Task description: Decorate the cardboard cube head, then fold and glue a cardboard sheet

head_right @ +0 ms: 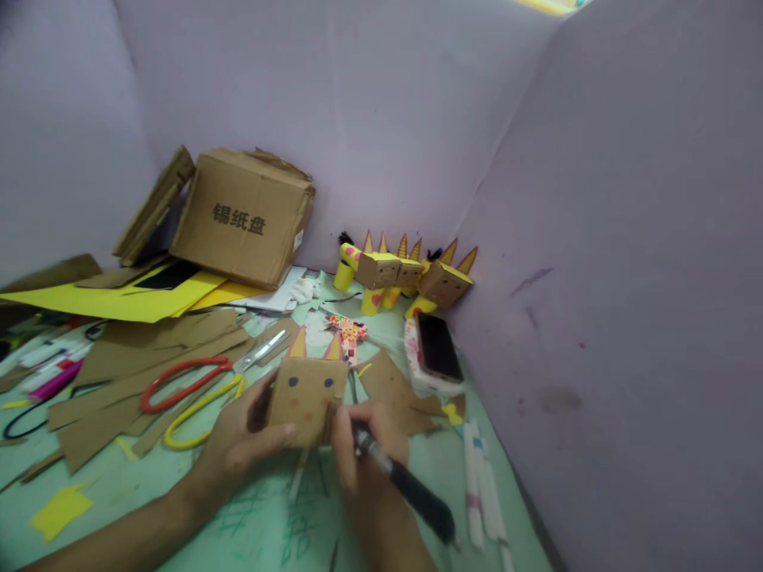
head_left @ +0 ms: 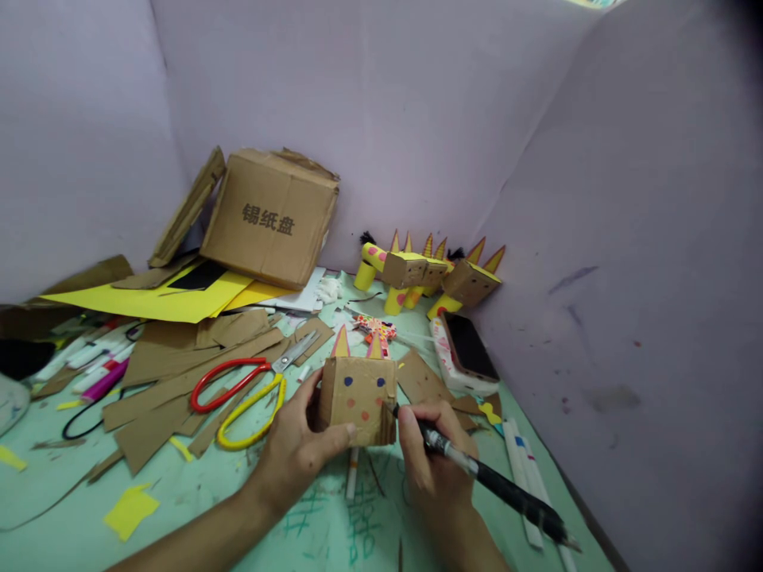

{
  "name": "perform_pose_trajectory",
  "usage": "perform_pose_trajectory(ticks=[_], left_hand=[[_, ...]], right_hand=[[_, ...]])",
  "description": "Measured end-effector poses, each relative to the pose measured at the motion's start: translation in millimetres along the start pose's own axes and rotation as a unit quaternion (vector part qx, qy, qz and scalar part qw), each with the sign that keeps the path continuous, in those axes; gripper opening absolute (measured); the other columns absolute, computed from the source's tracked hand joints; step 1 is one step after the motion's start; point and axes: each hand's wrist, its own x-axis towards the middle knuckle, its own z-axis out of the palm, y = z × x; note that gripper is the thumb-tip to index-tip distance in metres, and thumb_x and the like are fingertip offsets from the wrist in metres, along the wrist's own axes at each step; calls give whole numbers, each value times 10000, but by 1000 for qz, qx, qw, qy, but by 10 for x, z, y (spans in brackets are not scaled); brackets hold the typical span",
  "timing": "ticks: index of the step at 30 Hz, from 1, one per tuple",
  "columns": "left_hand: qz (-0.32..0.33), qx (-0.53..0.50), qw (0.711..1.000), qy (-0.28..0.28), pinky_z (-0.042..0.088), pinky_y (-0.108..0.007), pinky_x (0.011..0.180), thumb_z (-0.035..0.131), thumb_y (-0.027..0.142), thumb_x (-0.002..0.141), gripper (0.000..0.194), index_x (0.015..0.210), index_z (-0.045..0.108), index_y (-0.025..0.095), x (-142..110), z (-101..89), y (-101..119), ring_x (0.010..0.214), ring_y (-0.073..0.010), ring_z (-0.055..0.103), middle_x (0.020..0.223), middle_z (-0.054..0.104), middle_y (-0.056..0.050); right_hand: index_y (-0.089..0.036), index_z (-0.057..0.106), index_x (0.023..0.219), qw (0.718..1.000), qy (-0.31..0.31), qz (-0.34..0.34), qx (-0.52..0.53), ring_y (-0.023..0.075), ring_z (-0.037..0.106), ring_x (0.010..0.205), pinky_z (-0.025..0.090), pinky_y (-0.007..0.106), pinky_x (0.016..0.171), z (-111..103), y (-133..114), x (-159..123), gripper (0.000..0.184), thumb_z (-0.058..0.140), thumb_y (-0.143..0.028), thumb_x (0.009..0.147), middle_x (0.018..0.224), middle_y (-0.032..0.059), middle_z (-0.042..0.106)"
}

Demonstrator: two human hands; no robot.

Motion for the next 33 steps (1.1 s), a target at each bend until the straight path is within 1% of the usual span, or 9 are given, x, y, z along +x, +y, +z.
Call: perform_pose_trajectory(ticks=[4, 7, 9, 13, 16, 21, 27, 33], left_hand=[[-3, 1, 1000, 4, 500, -365, 902, 722, 294, 680, 685, 1288, 421, 197, 3, 0, 0, 1100, -290, 591, 1200, 634, -64], [-5, -14, 1000, 3, 501, -346, 895, 723, 288, 674, 673, 1273, 431, 196, -2, 7, 17, 1105, -287, 589, 1207, 633, -60], [-8, -25, 1000, 1, 503, -342, 888, 721, 283, 671, 664, 1264, 435, 194, -2, 14, 34, 1102, -285, 591, 1211, 632, -60], [-8, -29, 1000, 5, 500, -332, 879, 716, 285, 659, 661, 1252, 447, 174, 10, 27, 64, 1089, -285, 597, 1178, 652, -62], [-9, -30, 1000, 5, 496, -332, 881, 719, 284, 652, 668, 1251, 449, 165, 16, 27, 67, 1086, -285, 598, 1167, 657, -64], [-11, -32, 999, -2, 495, -349, 892, 715, 267, 656, 684, 1266, 424, 160, 10, 13, 49, 1100, -291, 590, 1189, 643, -78], [-10, -32, 999, -3, 499, -370, 900, 712, 253, 658, 687, 1275, 424, 159, -4, 8, 39, 1101, -305, 592, 1192, 643, -83], [-8, -25, 1000, -2, 505, -379, 889, 718, 262, 655, 691, 1278, 433, 169, 8, 9, 50, 1089, -312, 600, 1182, 650, -81]], right_hand=[[-200, 551, 702, 1000, 6, 4, 15, 85, 492, 419, 392, 184, 409, -20, -10, -2, 141, 548, -178, 841, 524, -59, 531], [-205, 546, 702, 999, 28, 3, 29, 85, 490, 450, 396, 186, 439, -45, -17, -10, 137, 559, -155, 829, 549, -58, 521], [-205, 549, 708, 998, 40, 18, 34, 87, 485, 462, 397, 193, 451, -53, -29, -15, 132, 561, -149, 827, 560, -57, 512], [-207, 544, 710, 995, 50, 57, 58, 80, 460, 431, 376, 185, 420, -28, -78, -12, 137, 548, -169, 842, 535, -69, 479], [-208, 536, 695, 994, 39, 74, 67, 77, 461, 407, 377, 179, 407, 0, -100, -8, 159, 540, -190, 852, 509, -74, 482], [-200, 529, 665, 994, 9, 101, 43, 93, 491, 409, 402, 198, 416, 10, -50, -13, 203, 530, -238, 864, 491, -60, 507], [-195, 531, 661, 993, -8, 107, 55, 100, 518, 417, 418, 202, 417, 29, -13, -27, 216, 535, -259, 868, 498, -51, 534], [-196, 538, 676, 993, -8, 97, 62, 94, 516, 401, 421, 190, 402, 45, -33, -26, 197, 538, -248, 867, 497, -57, 534]])
